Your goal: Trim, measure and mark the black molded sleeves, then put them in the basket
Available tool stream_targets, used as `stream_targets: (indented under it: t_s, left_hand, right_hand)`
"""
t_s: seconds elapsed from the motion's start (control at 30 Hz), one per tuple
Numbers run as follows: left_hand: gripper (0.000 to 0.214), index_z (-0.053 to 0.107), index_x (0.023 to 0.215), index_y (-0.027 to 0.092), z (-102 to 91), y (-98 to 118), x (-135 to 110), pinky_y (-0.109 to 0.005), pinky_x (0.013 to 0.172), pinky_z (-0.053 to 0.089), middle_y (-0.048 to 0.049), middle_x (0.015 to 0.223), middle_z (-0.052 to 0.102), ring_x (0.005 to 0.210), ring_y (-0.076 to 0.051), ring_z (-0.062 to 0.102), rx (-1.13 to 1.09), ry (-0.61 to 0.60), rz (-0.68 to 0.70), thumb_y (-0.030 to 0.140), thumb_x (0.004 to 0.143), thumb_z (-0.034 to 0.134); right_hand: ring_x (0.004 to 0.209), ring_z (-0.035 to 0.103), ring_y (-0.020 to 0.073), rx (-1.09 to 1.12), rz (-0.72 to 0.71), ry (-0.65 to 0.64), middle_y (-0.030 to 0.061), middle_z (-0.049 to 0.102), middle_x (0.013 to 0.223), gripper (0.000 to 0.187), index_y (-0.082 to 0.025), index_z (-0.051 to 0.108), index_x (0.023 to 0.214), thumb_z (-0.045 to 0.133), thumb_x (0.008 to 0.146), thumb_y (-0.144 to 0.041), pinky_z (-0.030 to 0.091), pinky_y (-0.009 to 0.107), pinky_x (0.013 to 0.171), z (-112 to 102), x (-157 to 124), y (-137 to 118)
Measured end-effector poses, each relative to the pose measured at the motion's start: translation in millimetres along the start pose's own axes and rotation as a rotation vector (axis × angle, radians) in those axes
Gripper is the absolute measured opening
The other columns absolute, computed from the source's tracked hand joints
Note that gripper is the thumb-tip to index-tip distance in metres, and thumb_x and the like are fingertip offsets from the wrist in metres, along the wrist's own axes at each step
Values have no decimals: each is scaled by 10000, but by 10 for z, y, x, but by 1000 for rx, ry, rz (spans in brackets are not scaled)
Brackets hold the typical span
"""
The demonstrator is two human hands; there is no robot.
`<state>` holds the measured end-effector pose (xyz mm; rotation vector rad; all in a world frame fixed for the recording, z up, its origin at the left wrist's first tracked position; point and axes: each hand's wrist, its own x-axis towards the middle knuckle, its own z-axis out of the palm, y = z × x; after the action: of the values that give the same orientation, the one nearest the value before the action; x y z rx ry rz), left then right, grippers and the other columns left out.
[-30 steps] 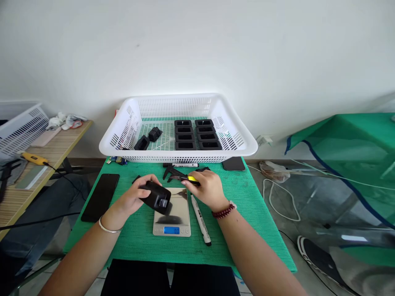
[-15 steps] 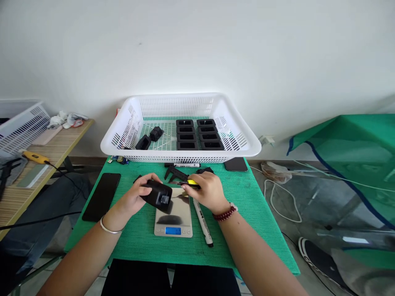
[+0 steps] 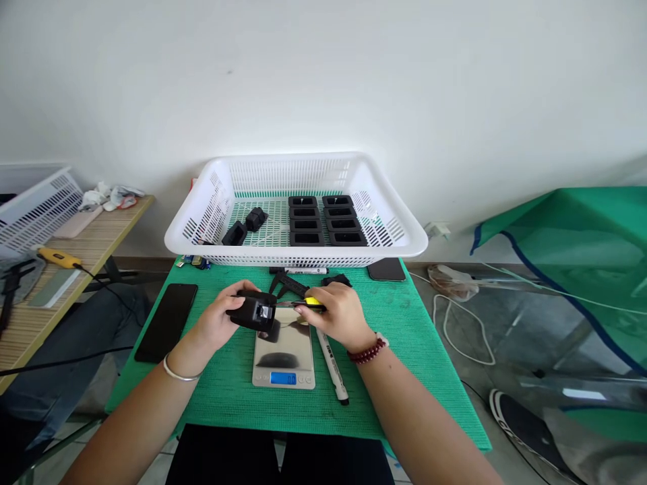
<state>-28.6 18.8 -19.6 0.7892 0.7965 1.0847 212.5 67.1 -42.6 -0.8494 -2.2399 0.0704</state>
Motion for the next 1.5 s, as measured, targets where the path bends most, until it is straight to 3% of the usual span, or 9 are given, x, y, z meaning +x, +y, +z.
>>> stream_targets:
  t_s: [0.87,1.23,1.4,1.5]
  left_hand:
    - [246,614,887,166,13,-24,-1,-235,520,468,-26,781,633,641,-162,629,62,-8,20,323,707,672]
    - [247,621,858,163,8,-26,11,-248,573,470,-30,791,645,682,-166,616,-5,79,59,312,666,663]
    - [222,626,853,168,-16,-9,25,-243,583,460,-26,784,639,692,-158,605,-70,216,55,310,683,628]
    - [236,626,858,164,-12,-13,18,-239,576,455,-28,793,632,684,-155,604,-59,139,28,318,679,634]
  right_hand:
    - [530,517,129,3,7,-49,27,632,593,324,-176,632,741,528,892,-443,344,263,531,-11,5,-2]
    - [531,510,129,-1,18,-35,26,628,594,299,-180,631,737,530,888,-417,342,269,537,-4,-11,1]
    - [526,504,126,10,-25,-48,21,625,589,297,-175,616,729,561,875,-428,343,262,537,-1,-9,-33]
    - [517,502,125,-24,-37,-76,20,620,575,321,-176,622,725,557,878,-450,333,264,534,14,-6,-36]
